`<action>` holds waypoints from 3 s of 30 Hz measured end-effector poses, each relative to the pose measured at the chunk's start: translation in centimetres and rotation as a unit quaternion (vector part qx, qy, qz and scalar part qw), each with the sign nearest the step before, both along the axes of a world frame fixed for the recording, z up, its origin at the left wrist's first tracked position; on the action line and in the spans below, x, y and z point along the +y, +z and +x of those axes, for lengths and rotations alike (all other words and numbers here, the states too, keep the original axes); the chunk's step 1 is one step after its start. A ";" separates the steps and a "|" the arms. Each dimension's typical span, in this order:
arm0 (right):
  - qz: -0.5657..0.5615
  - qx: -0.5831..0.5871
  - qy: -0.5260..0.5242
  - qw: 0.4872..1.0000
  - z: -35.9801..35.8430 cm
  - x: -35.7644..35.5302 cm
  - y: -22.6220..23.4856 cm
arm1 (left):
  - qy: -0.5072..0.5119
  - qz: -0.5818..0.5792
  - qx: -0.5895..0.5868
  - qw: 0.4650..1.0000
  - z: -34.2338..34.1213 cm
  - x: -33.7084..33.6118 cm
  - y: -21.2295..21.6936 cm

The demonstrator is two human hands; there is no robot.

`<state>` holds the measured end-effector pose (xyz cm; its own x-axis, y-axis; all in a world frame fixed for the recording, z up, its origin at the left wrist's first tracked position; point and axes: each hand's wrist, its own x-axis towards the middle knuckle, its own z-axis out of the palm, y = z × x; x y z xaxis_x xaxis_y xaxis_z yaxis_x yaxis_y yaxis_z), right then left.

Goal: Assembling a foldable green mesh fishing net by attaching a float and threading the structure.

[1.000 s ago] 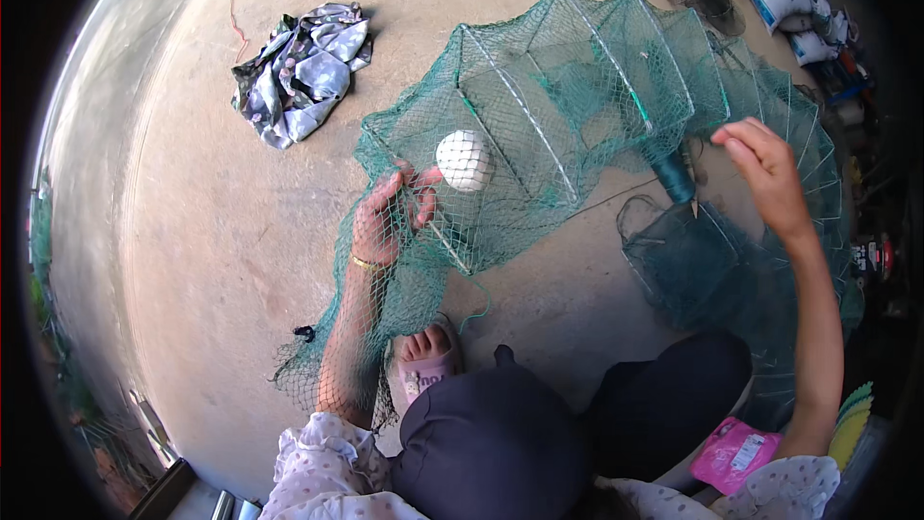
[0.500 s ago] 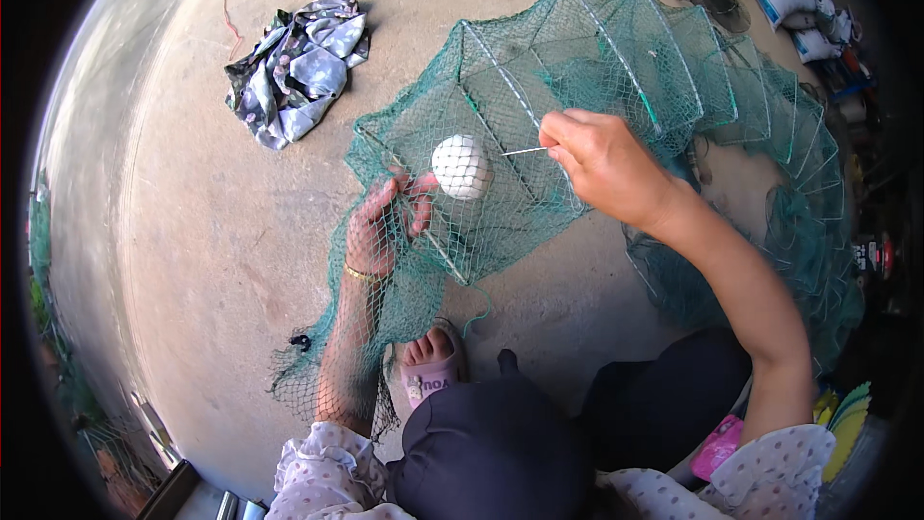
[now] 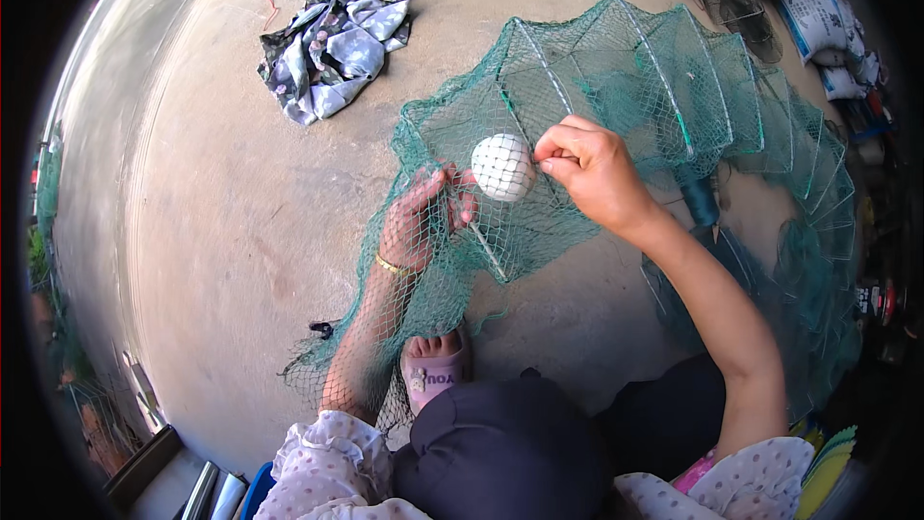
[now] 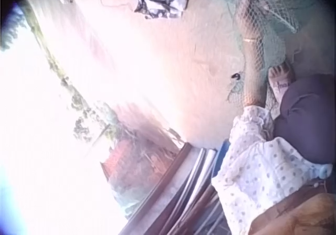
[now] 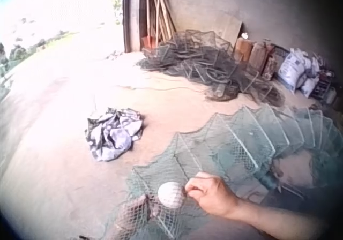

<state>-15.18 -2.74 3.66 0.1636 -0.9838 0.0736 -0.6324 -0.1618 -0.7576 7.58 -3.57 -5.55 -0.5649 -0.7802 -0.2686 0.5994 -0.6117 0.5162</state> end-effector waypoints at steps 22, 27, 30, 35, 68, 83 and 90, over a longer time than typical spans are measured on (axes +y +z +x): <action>-0.144 0.186 0.056 0.970 0.1 -0.1 1.1 | -0.030 -0.003 -0.028 0.999 0.4 0.0 1.4; -0.184 0.241 0.039 0.952 0.6 0.1 1.9 | -0.002 0.001 -0.022 1.000 0.2 0.1 1.4; -0.200 0.270 0.060 0.940 0.3 -0.1 2.3 | -0.004 0.007 -0.043 0.999 0.0 0.2 1.9; -0.105 0.241 0.056 0.963 0.3 0.2 2.4 | -0.009 0.022 -0.050 0.998 0.7 0.3 1.4; -0.036 0.009 0.001 0.999 1.2 0.4 0.4 | 0.073 0.051 -0.059 0.994 0.3 1.0 3.4; 0.092 -0.129 -0.032 0.987 1.4 0.4 -0.8 | 0.042 -0.067 -0.247 0.966 -0.3 0.9 0.8; 0.101 -0.188 -0.024 0.977 1.6 0.3 -0.5 | 0.004 0.010 -0.148 0.989 -1.0 1.0 4.8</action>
